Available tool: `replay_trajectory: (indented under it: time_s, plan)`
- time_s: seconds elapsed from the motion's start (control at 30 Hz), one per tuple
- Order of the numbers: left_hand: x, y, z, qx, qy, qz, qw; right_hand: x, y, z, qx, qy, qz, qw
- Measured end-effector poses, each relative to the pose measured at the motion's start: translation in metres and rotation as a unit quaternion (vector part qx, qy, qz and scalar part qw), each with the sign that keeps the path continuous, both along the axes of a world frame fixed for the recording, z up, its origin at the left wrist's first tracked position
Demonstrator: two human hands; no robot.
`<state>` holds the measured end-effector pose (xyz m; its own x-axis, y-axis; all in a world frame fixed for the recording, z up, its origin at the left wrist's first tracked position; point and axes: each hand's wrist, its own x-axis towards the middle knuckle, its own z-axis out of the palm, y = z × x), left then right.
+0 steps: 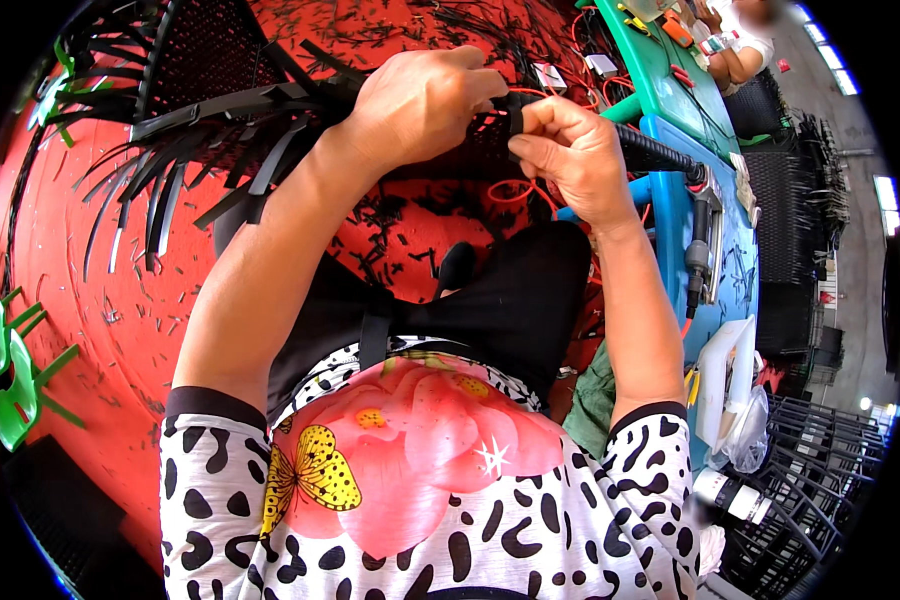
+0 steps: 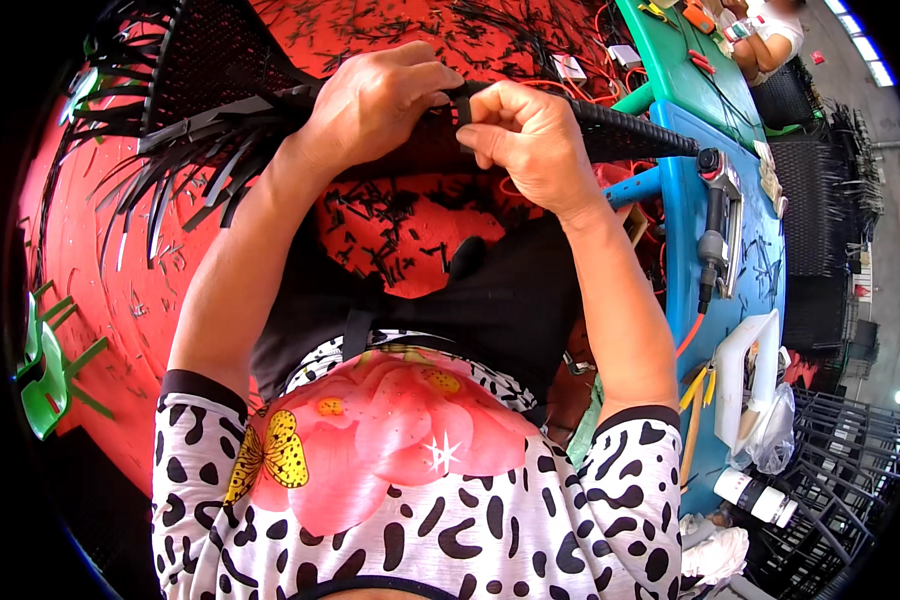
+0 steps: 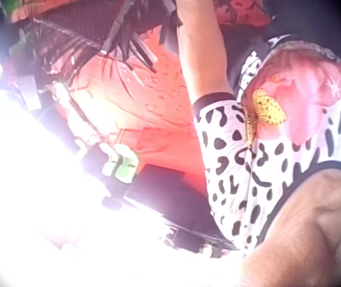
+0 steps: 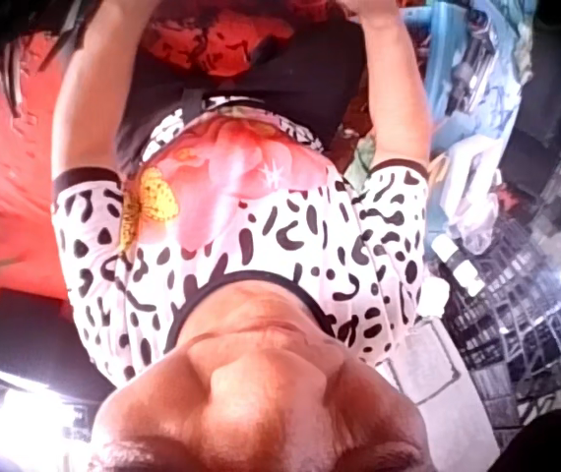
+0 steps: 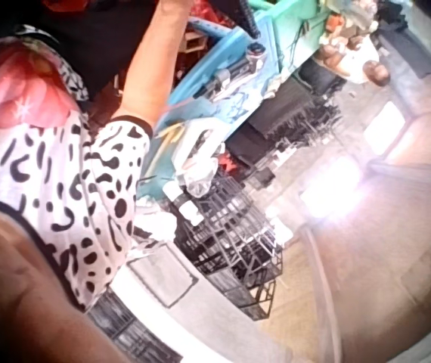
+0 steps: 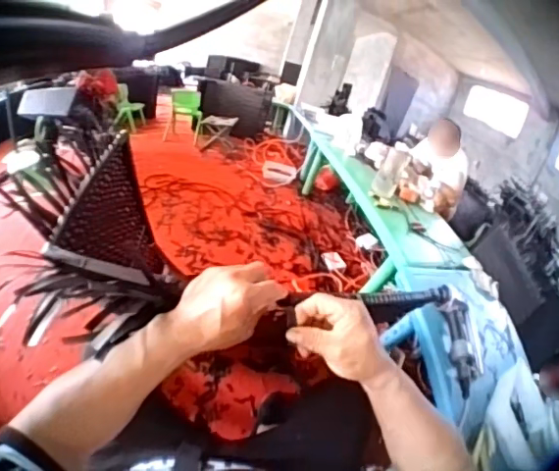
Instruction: The person sits on the floor and weaves black plastic strips into the frame of a chair. They use pliers to cut the strips and a pneumatic nail gun to secure them into the frame.
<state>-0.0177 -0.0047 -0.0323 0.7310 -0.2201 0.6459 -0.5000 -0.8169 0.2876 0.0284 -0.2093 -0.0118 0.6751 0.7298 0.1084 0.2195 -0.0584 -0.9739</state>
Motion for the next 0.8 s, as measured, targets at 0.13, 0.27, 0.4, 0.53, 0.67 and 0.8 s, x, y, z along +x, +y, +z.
replay_trajectory:
  time_s: [0.13, 0.27, 0.4, 0.53, 0.67, 0.8]
  plan:
    - [0.001, 0.001, 0.0, -0.02, -0.002, 0.006, 1.0, -0.005, 0.02, -0.009, 0.053, -0.146, -0.15, 0.976]
    - [0.005, 0.003, -0.001, -0.023, -0.01, -0.007, 1.0, 0.004, 0.021, -0.02, 0.078, -0.302, -0.126, 0.942]
    - [0.006, 0.004, -0.001, -0.024, -0.01, -0.005, 1.0, 0.014, 0.027, -0.026, 0.102, -0.478, -0.134, 0.862]
    - [0.007, 0.004, 0.001, -0.024, 0.0, -0.007, 1.0, 0.022, 0.03, -0.029, 0.114, -0.568, -0.154, 0.8]
    - [0.01, 0.006, -0.002, -0.033, -0.031, 0.001, 0.999, 0.024, 0.033, -0.03, 0.119, -0.593, -0.141, 0.783]
    - [0.008, 0.009, 0.005, -0.005, 0.007, 0.004, 1.0, 0.029, 0.031, -0.037, 0.083, -0.644, -0.143, 0.747]
